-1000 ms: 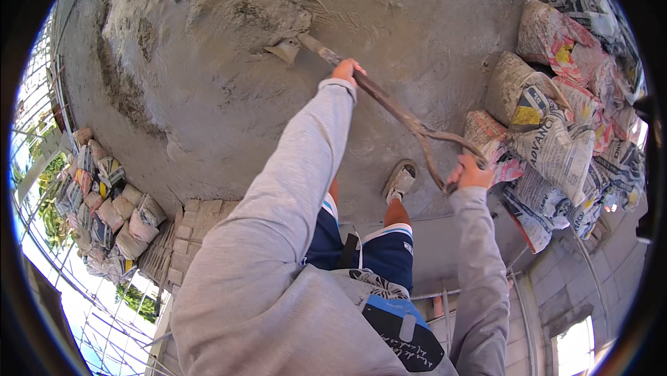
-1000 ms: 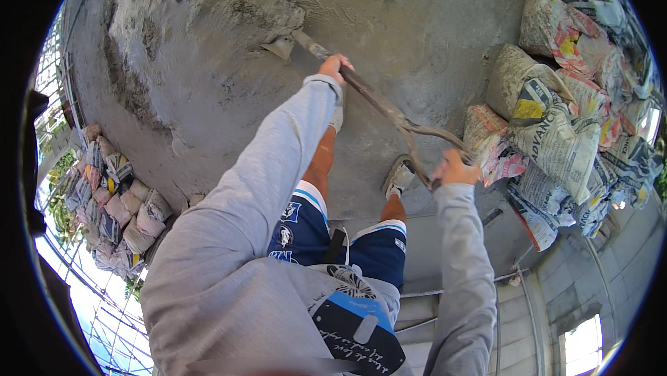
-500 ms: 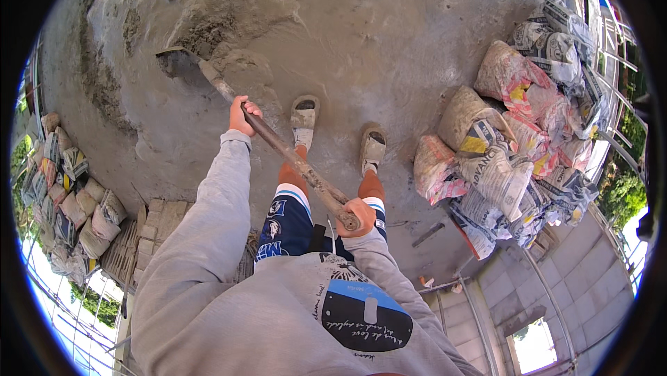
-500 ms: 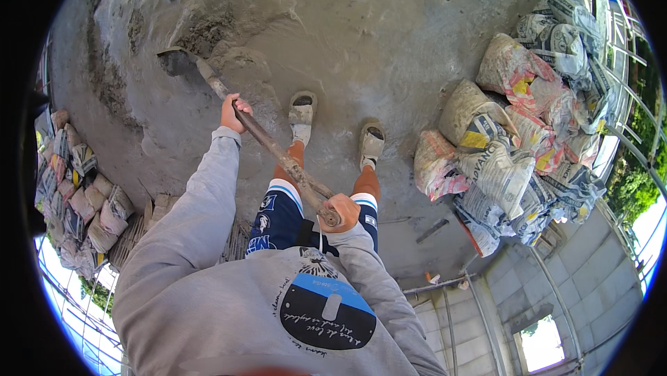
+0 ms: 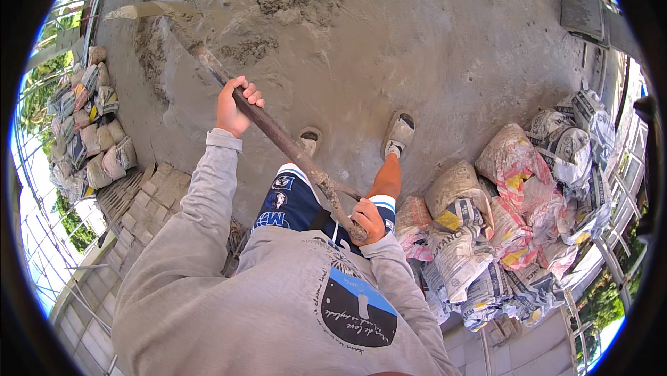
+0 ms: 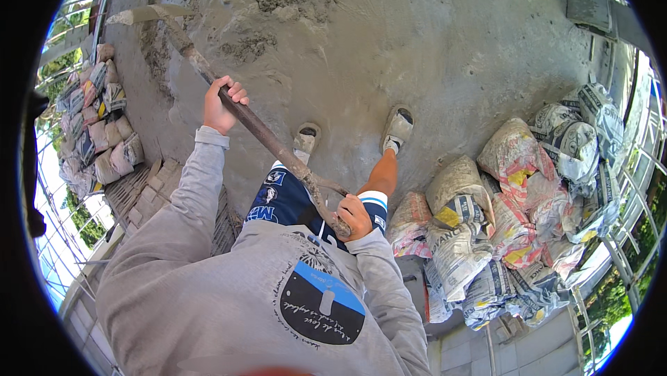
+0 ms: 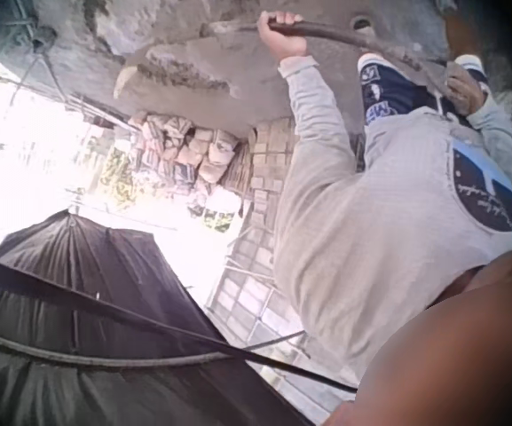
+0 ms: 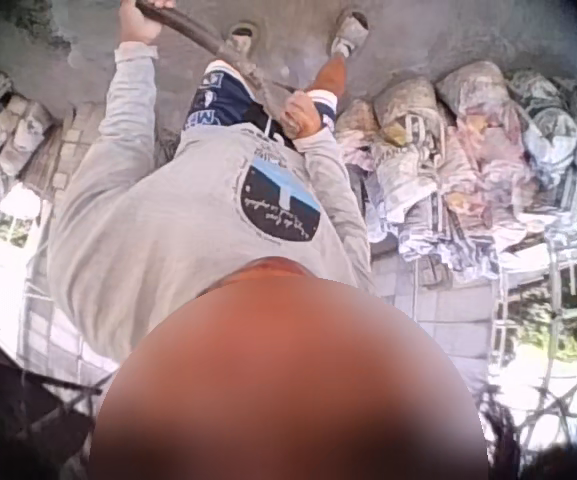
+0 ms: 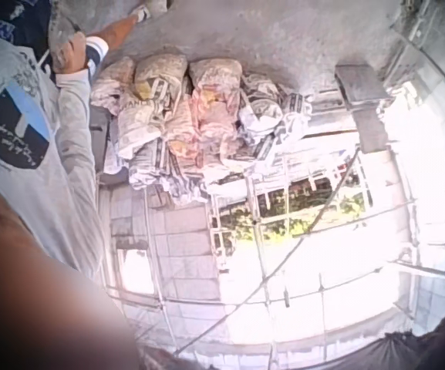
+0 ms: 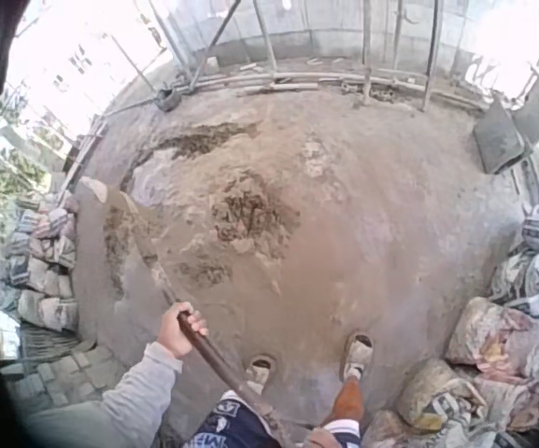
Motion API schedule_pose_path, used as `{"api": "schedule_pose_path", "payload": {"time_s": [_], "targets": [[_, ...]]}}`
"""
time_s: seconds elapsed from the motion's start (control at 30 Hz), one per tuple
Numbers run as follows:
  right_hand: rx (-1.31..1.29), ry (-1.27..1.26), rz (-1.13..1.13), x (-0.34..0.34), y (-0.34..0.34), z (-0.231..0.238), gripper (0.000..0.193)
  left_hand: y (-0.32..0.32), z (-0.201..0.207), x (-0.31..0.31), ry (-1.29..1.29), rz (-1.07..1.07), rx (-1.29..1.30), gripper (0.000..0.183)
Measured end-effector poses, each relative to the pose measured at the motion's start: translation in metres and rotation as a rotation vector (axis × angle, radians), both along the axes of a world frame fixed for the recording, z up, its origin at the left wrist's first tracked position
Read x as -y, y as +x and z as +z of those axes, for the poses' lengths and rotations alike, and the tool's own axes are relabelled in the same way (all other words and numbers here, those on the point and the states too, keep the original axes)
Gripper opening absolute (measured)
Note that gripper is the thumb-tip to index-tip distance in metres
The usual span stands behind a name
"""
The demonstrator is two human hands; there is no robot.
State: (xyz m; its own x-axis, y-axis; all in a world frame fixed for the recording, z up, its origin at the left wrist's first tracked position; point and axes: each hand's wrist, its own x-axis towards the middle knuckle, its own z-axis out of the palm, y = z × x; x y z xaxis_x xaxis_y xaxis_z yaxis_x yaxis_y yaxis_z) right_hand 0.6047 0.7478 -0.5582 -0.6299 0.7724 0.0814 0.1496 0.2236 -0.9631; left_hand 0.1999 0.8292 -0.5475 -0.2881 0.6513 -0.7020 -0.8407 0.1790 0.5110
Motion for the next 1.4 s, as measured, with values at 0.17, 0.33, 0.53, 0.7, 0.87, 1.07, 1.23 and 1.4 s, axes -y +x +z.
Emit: {"api": "schedule_pose_path", "payload": {"time_s": [0.17, 0.33, 0.53, 0.7, 0.87, 1.07, 1.23, 1.4], "targets": [[0.117, -0.736, -0.485, -0.043, 0.047, 0.017, 0.012, 0.038, -0.093, -0.093, 0.227, 0.094, 0.359, 0.022], [-0.207, -1.13, -1.331, -0.124, 0.124, 0.019, 0.018, 0.22, -0.23, -0.189, -0.436, -0.037, 0.38, 0.025], [0.145, -0.901, -1.498, -0.221, 0.257, 0.063, 0.017, 0.417, -0.277, -0.266, -0.505, -0.116, 0.752, 0.015], [0.211, -1.088, -1.352, -0.363, 0.172, 0.028, 0.036, 0.29, -0.31, -0.344, -0.459, 0.063, 0.796, 0.014], [0.293, -0.831, -0.941, -0.463, -0.184, -0.057, 0.014, -0.084, -0.353, -0.367, -0.322, 0.326, 0.537, 0.024], [0.383, -0.163, -0.464, -0.416, -0.162, 0.0, 0.011, -0.101, -0.241, -0.331, -0.143, 0.438, 0.649, 0.03], [0.195, 0.27, 0.148, -0.346, -0.167, 0.003, 0.023, -0.136, -0.185, -0.251, -0.515, 0.32, 0.435, 0.024], [0.259, 0.398, 0.119, -0.38, -0.106, -0.011, 0.021, -0.088, -0.149, -0.252, -0.339, 0.449, 0.401, 0.025]]}}
